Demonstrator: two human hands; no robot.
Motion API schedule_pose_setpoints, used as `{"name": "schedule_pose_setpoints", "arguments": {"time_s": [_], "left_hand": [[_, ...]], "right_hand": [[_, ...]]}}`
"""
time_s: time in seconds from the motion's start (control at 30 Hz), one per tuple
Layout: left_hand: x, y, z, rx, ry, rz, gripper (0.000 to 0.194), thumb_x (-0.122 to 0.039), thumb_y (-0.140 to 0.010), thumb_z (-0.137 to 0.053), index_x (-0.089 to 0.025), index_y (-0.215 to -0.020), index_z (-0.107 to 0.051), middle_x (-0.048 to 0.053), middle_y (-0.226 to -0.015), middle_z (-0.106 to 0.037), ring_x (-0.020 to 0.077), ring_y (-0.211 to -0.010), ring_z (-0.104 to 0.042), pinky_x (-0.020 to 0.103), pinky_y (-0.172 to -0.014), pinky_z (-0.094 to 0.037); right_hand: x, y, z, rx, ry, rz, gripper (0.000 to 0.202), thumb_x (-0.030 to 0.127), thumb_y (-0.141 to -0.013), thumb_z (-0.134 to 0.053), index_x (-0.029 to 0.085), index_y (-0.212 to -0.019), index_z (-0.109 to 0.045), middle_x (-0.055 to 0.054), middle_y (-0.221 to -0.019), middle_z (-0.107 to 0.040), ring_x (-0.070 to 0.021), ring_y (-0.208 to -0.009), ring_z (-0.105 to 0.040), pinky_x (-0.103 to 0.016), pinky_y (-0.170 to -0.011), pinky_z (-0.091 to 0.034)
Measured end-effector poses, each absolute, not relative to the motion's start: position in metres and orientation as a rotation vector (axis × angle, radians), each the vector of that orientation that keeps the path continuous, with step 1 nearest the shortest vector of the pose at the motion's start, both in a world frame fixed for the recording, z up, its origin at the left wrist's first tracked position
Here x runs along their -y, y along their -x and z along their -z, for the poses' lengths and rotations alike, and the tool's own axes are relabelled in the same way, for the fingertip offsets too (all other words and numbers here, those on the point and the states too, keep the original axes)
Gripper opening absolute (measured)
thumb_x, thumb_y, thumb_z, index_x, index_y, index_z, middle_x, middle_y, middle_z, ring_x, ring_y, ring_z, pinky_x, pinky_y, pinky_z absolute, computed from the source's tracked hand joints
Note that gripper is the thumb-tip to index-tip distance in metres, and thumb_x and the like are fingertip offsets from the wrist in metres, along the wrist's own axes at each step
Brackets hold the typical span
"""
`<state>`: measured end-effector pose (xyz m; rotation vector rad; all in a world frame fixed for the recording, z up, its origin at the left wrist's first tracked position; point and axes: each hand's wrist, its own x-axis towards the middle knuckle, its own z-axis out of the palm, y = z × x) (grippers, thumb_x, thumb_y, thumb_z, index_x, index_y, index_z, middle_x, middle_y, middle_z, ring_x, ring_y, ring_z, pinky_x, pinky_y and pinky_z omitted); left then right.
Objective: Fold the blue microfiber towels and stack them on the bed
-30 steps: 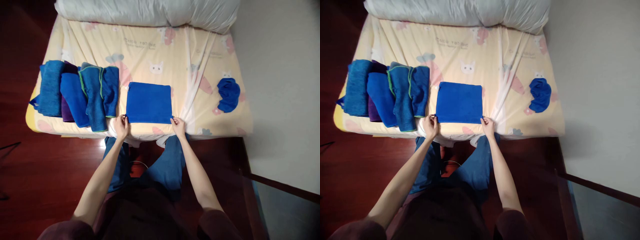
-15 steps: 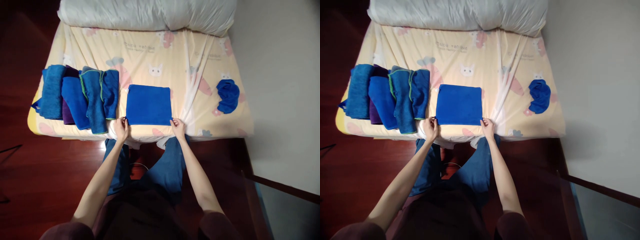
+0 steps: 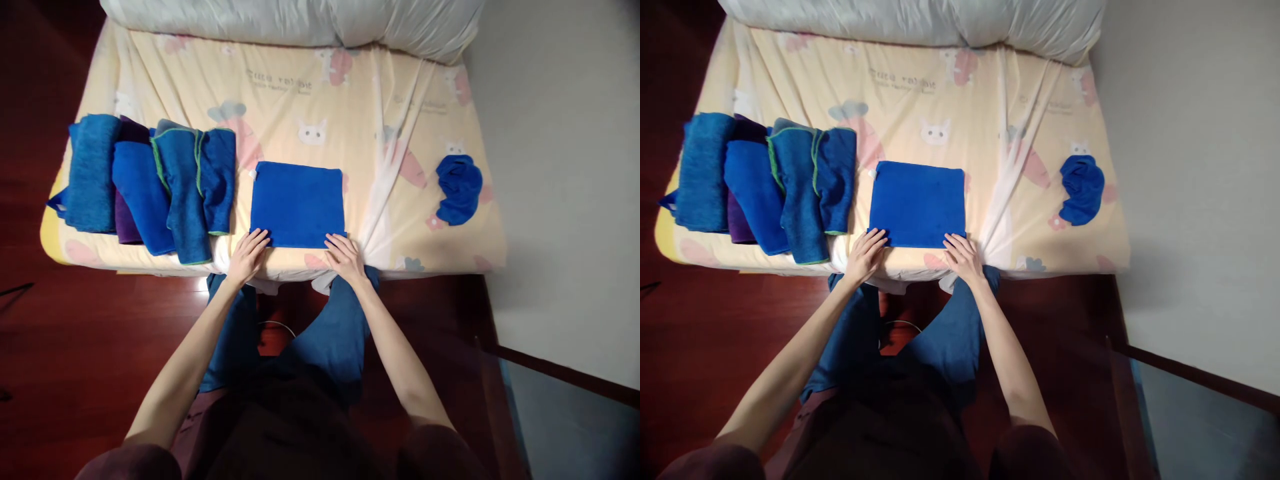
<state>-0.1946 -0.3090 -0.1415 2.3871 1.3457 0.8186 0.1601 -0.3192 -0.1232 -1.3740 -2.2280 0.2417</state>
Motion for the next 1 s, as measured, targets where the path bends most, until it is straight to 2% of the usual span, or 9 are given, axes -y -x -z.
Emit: {"name": "schedule_pose_setpoints", "arguments": {"time_s": [0.17, 0.37, 0.67, 0.9, 1.0], "left_hand": [[0.304, 0.189, 0.135, -1.382, -2.368, -0.722, 0.053, -0.031, -0.102, -0.043, -0.022, -0.154, -0.047, 0.007, -0.159, -0.046, 0.0262, -0.152, -0.036, 0.056, -0.128, -0.026], [0.298, 0.188, 0.131, -1.416, -2.352, -0.682, 0.061, -0.028, -0.097, -0.046, -0.021, -0.158, -0.041, 0.007, -0.158, -0.047, 0.0261, -0.152, -0.037, 0.054, -0.129, -0.023], [0.278, 0.19, 0.133, -1.425, -2.335, -0.673, 0.058, -0.01, -0.088, -0.045, -0.019, -0.143, -0.06, 0.009, -0.145, -0.061, 0.0261, -0.142, -0.052, 0.053, -0.129, -0.028], [0.311, 0.217, 0.123, -1.223, -2.31, -0.6, 0.053, -0.015, -0.092, -0.045, -0.023, -0.143, -0.059, 0.007, -0.15, -0.057, 0.0225, -0.143, -0.05, 0.05, -0.127, -0.034], [0.326, 0.224, 0.126, -1.198, -2.216, -0.674, 0.049, -0.016, -0.093, -0.044, -0.023, -0.138, -0.062, 0.007, -0.145, -0.062, 0.0228, -0.14, -0.053, 0.051, -0.122, -0.041]], "right_hand": [[0.314, -0.157, 0.127, 2.312, 1.392, -0.264, 0.044, 0.021, -0.103, -0.046, 0.021, -0.145, -0.059, -0.007, -0.149, -0.058, -0.0242, -0.144, -0.05, -0.048, -0.116, -0.044], [0.31, -0.159, 0.13, 2.248, 1.497, -0.251, 0.052, 0.012, -0.098, -0.043, 0.019, -0.148, -0.056, -0.007, -0.151, -0.056, -0.0221, -0.146, -0.047, -0.047, -0.121, -0.04], [0.301, -0.158, 0.132, 2.11, 1.544, -0.321, 0.06, 0.002, -0.089, -0.041, 0.021, -0.143, -0.062, -0.007, -0.146, -0.061, -0.0209, -0.142, -0.052, -0.047, -0.118, -0.045], [0.336, -0.174, 0.114, 2.153, 1.428, -0.559, 0.059, 0.004, -0.09, -0.04, 0.025, -0.139, -0.065, -0.004, -0.146, -0.062, -0.0203, -0.141, -0.053, -0.048, -0.118, -0.046], [0.35, -0.182, 0.111, 2.043, 1.444, -0.651, 0.053, 0.005, -0.089, -0.044, 0.026, -0.13, -0.071, -0.004, -0.139, -0.067, -0.0213, -0.135, -0.058, -0.049, -0.116, -0.048]]}}
